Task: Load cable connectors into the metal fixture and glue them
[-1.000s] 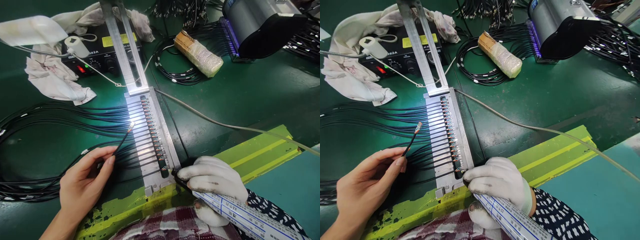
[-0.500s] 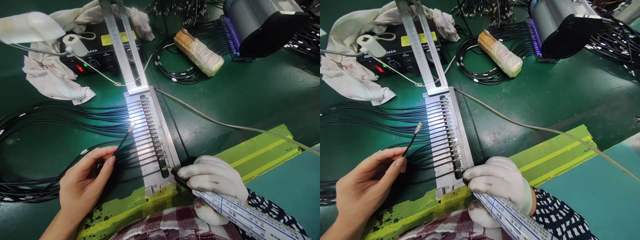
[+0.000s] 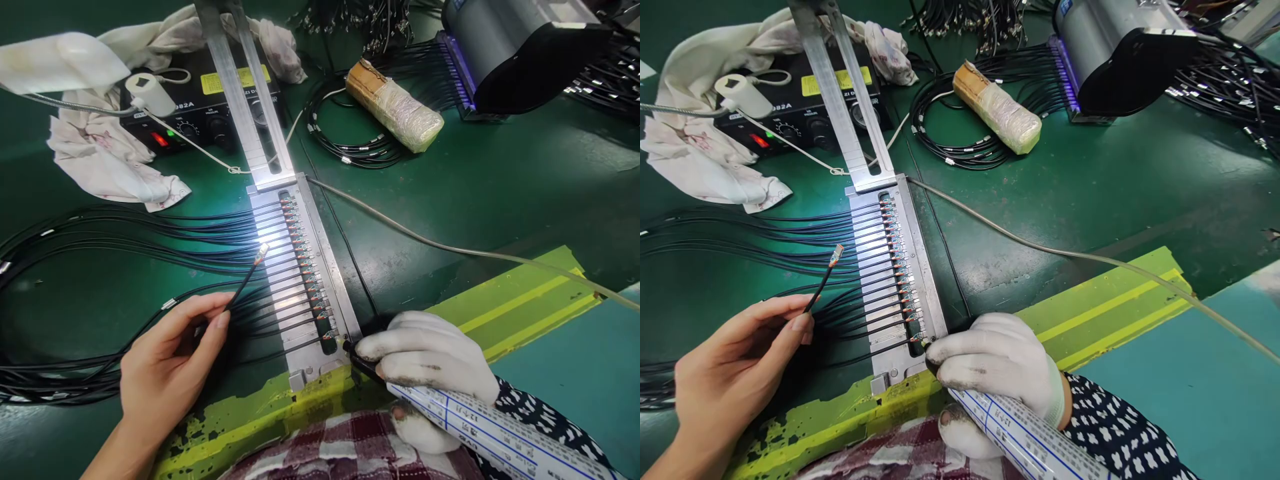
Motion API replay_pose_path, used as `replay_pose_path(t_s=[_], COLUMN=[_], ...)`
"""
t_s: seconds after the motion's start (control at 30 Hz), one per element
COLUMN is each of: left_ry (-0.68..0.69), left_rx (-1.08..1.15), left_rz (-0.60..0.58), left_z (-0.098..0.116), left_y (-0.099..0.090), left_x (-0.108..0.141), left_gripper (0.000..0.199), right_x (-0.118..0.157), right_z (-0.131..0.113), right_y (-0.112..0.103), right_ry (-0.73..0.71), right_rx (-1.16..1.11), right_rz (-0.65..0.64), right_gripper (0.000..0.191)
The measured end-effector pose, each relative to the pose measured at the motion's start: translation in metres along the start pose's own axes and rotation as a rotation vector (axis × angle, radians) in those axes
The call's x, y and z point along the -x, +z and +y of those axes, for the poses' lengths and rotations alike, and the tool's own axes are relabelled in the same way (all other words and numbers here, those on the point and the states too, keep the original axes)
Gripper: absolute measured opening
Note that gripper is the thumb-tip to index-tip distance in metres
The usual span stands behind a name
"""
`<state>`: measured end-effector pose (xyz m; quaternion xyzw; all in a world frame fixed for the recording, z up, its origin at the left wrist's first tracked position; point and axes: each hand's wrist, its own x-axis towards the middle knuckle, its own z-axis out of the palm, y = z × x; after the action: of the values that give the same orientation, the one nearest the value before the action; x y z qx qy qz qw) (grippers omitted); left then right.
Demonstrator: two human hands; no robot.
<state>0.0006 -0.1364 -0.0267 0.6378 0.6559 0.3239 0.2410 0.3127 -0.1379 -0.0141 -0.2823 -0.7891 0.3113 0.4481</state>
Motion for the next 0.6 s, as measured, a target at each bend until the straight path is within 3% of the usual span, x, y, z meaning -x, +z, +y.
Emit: replay_pose_path(t_s=[0.6], left_ry=[-0.012], left_rx=[-0.013], left_rz=[0.008], left_z=[0.0024], left_y=[0.0005], left_x=[0.0003], left_gripper=[0.026], right_x=[0.0013], right_z=[-0.0008], right_y=[0.0014], right_ry=[0.043], right_rx=[-0.015], right_rz=[-0.006], right_gripper=[0.016])
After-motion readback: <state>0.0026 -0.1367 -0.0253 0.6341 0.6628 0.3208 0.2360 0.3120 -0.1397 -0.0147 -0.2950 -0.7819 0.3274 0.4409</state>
